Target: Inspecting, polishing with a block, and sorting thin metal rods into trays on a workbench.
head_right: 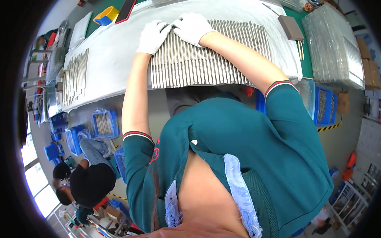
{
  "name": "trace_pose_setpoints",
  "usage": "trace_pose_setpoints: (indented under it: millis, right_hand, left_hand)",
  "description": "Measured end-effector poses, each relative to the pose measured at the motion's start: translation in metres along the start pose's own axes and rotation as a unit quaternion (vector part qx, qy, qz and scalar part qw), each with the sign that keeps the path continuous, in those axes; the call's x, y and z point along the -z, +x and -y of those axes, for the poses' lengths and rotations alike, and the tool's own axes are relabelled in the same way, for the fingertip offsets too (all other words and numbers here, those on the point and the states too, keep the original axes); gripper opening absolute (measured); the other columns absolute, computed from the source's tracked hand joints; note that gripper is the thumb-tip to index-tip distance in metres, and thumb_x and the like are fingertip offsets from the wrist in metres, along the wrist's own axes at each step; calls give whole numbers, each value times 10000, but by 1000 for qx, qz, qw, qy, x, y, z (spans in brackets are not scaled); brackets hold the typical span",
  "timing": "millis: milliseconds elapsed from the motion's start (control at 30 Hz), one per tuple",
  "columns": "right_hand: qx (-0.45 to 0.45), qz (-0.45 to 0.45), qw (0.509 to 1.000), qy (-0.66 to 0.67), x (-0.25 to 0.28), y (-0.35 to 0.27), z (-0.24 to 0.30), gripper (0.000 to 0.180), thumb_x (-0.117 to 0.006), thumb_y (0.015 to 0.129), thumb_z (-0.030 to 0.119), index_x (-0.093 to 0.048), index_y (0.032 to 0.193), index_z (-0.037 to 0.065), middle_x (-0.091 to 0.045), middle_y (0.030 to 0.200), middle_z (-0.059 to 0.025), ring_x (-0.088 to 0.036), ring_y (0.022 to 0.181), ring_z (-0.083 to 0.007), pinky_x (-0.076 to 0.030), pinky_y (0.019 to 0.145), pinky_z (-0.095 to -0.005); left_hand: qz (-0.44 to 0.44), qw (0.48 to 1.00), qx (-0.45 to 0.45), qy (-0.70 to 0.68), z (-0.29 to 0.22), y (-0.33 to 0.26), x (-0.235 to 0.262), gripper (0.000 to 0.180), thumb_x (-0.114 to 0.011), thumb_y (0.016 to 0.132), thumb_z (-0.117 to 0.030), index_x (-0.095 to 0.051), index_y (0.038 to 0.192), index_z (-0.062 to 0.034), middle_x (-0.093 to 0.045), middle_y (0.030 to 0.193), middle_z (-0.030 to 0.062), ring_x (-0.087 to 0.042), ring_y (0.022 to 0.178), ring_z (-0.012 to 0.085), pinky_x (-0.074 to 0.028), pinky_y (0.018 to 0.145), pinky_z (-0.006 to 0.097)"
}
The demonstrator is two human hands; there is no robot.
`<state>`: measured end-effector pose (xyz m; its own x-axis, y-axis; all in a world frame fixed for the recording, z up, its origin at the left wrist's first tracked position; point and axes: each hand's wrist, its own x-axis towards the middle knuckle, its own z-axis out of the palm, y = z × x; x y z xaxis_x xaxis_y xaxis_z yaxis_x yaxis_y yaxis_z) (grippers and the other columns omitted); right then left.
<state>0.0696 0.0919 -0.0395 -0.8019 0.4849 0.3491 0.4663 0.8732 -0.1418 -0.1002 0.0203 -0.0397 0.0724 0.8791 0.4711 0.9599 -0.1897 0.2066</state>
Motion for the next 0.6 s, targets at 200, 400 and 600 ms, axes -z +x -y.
trace_pose_setpoints:
  millis: [200, 400, 600]
  right_hand:
    - [-10, 2, 1000, -4, 5, -19, 17, 314, -432, 885, 331, -605, 993, 91, -603, 978, -122, -582, 922, -270, -463, 823, -379]
    - [40, 56, 997, 38, 40, -30, 22, 432, -465, 854, 349, -532, 1147, 40, -540, 1138, -155, -508, 1073, -296, -397, 927, -385]
    - [96, 275, 955, 50, 113, -108, 26, 855, -675, 677, 451, -372, 1317, -29, -324, 1385, -210, -277, 1308, -337, -188, 1092, -424]
  left_hand:
    - [43, 999, -1, 6, -18, -20, 14, 311, -519, 855, -337, -651, 977, -83, -599, 1043, 136, -554, 965, 312, -438, 850, 383]
    - [-4, 997, -71, 22, -15, -41, 31, 252, -518, 856, -248, -644, 1004, -88, -621, 1034, 122, -576, 955, 261, -445, 845, 367]
    - [149, 980, 89, -101, -22, -125, 108, 469, -564, 808, -223, -497, 1255, -96, -482, 1253, 188, -451, 1165, 337, -355, 992, 382]
